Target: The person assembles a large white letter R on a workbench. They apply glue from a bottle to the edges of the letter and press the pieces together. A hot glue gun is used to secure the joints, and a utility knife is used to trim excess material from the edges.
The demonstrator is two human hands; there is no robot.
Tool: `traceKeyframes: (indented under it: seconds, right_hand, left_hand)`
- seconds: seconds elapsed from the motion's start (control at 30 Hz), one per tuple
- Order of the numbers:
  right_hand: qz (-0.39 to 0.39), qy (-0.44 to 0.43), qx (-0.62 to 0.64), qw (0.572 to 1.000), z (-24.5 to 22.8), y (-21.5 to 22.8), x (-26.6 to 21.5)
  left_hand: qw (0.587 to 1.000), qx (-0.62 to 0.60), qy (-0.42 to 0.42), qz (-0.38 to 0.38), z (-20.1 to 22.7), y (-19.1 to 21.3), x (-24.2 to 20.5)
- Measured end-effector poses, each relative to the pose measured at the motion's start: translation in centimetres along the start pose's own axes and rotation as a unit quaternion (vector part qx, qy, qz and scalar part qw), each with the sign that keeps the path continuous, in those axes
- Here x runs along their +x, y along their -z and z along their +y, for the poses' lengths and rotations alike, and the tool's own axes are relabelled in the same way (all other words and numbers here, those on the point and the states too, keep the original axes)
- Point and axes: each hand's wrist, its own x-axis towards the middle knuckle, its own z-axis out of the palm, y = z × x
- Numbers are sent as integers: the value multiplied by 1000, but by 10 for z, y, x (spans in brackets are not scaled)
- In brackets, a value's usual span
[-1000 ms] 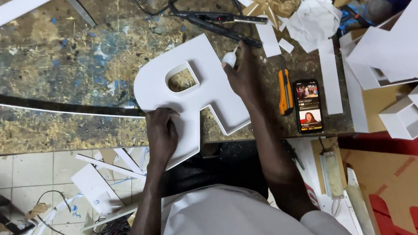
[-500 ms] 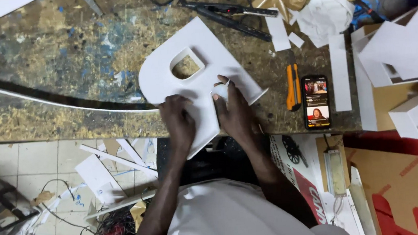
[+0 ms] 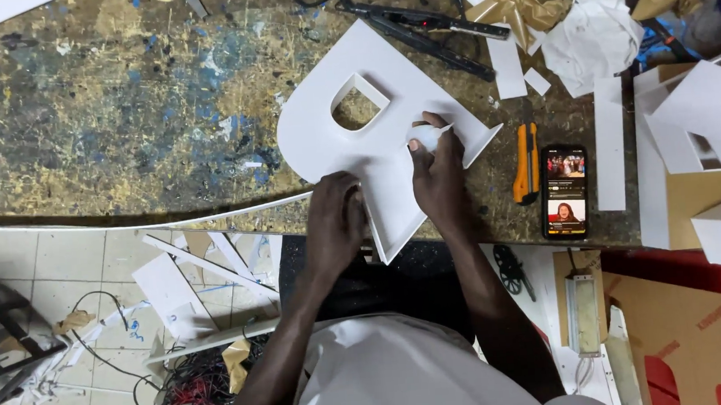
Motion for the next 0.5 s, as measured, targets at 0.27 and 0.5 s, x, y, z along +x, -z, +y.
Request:
traceKeyframes:
  seconds: [0.27, 0.5]
  right_hand:
    - [-34, -26, 51, 998, -12, 6, 25]
    - [-88, -19, 67, 994, 33, -17, 115]
  left_hand:
    - [965, 237, -54, -97, -46, 64, 16]
    - [960, 203, 9, -192, -36, 71, 39]
